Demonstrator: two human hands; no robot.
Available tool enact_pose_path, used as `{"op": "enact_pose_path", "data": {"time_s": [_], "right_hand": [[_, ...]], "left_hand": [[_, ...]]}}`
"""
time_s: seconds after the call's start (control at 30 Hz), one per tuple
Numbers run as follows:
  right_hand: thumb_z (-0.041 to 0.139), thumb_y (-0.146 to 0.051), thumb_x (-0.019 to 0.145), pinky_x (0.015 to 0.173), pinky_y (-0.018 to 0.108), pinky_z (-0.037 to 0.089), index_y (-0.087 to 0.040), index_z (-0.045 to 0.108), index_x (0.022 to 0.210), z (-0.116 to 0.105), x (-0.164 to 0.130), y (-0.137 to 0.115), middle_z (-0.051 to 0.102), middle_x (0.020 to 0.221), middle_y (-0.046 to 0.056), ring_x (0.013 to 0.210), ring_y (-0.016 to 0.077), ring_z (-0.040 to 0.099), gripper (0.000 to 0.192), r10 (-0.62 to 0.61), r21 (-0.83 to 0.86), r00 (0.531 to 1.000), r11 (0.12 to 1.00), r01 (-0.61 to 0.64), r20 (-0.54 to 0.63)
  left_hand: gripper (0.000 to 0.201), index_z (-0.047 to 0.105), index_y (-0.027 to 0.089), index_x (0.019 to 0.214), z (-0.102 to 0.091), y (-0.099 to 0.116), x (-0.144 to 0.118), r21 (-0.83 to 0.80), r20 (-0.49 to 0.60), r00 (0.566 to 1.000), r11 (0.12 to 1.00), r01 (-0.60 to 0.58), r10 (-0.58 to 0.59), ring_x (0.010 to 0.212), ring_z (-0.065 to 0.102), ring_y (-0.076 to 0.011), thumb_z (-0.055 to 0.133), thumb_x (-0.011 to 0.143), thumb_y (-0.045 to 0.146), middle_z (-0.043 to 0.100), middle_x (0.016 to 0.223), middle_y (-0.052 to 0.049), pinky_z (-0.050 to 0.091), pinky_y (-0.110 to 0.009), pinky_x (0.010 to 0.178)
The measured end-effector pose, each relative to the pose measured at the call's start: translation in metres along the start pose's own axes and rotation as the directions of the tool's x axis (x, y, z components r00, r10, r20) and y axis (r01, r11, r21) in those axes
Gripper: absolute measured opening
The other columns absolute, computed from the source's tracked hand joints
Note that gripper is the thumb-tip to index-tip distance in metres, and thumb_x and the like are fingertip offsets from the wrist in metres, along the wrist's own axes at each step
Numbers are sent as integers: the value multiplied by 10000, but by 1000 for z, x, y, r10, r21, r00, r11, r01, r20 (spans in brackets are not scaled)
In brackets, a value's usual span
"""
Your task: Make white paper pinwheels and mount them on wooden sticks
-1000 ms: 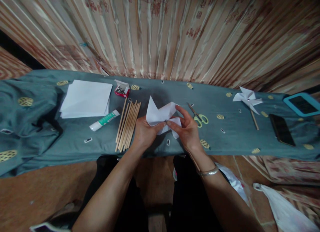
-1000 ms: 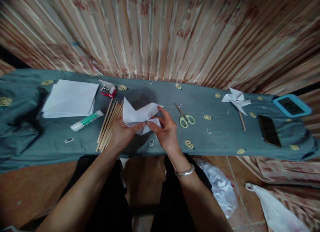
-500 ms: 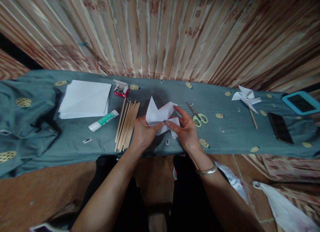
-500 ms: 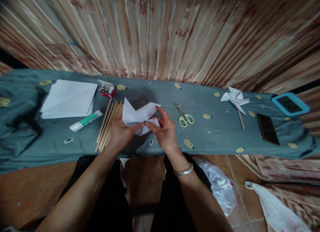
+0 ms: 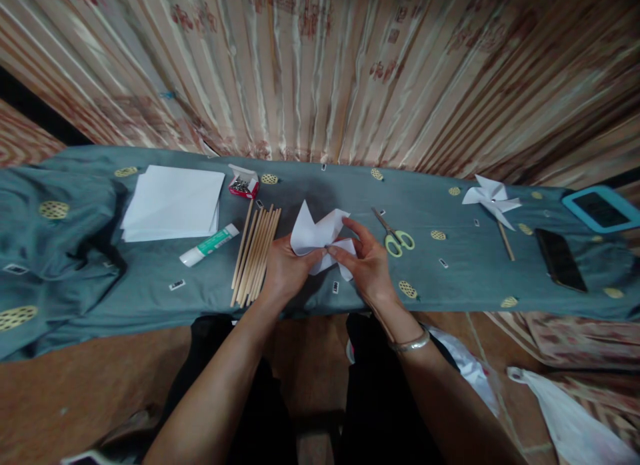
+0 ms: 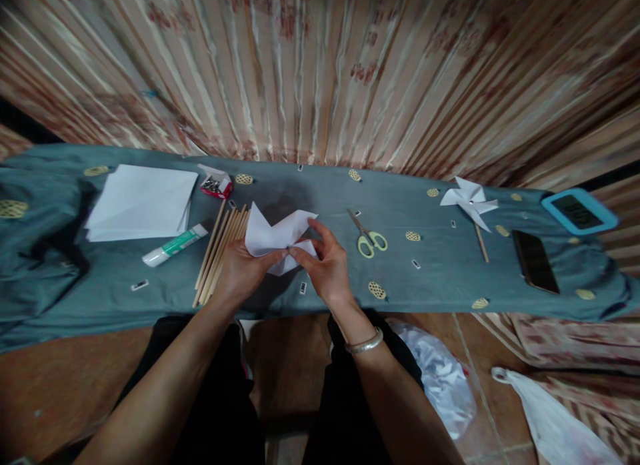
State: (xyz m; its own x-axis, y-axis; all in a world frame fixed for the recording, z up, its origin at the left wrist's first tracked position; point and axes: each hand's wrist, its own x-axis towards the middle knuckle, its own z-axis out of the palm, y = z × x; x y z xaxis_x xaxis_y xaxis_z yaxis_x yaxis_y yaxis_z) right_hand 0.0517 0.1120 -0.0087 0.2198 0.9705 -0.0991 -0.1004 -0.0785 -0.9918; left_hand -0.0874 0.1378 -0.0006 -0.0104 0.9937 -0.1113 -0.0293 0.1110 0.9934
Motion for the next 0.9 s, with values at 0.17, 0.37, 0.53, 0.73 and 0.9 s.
{"op": "enact_pose_path", "data": {"time_s": [0.17, 0.37, 0.53, 0.73, 0.9], "right_hand": [[830, -370, 624, 660, 348, 577, -236, 557, 1223, -1, 1, 1, 696, 761, -25, 660, 172, 656, 671, 6, 7, 1000, 1000, -6, 6], [823, -368, 625, 669, 352, 569, -244, 555, 1217, 0, 0, 2, 680, 739, -31, 658, 176, 647, 661, 12, 17, 1000, 1000, -12, 2], [811, -356, 646, 687, 367, 570, -245, 544, 1244, 0, 1, 1, 685, 779, -13, 696, 188, 652, 665, -41, -17, 999, 999, 41, -13], [805, -312, 658, 663, 360, 578, -249, 523, 1278, -1, 1, 0, 687, 784, -16, 666, 179, 647, 684, -54, -44, 998, 998, 52, -28], [807, -320, 657, 672, 358, 581, -249, 489, 1315, -2, 1, 0, 688, 790, -21, 683, 182, 658, 735, -54, -51, 998, 997, 53, -23]], "left_hand": [[127, 732, 144, 648, 1, 2, 0, -2, 2, 1000, 1000, 10, -10, 607, 662, -191, 776, 529, 144, 724, 634, -20, 513, -242, 528], [104, 731, 119, 641, 2, -4, 1, 18, -2, 1000, 1000, -15, 15, 544, 629, -163, 760, 546, 151, 704, 606, -22, 472, -221, 486], [139, 745, 121, 665, 0, -6, 2, 4, 23, 999, 1000, -28, 28, 546, 633, -170, 779, 560, 206, 712, 621, -34, 479, -233, 489], [159, 739, 109, 645, 1, -1, 1, 12, 10, 1000, 1000, 5, -5, 553, 639, -177, 793, 525, 198, 700, 600, -34, 476, -235, 489], [178, 731, 106, 637, 4, 1, 1, -62, 10, 998, 996, 64, -64, 560, 646, -180, 792, 492, 189, 708, 609, -33, 501, -250, 507]]}}
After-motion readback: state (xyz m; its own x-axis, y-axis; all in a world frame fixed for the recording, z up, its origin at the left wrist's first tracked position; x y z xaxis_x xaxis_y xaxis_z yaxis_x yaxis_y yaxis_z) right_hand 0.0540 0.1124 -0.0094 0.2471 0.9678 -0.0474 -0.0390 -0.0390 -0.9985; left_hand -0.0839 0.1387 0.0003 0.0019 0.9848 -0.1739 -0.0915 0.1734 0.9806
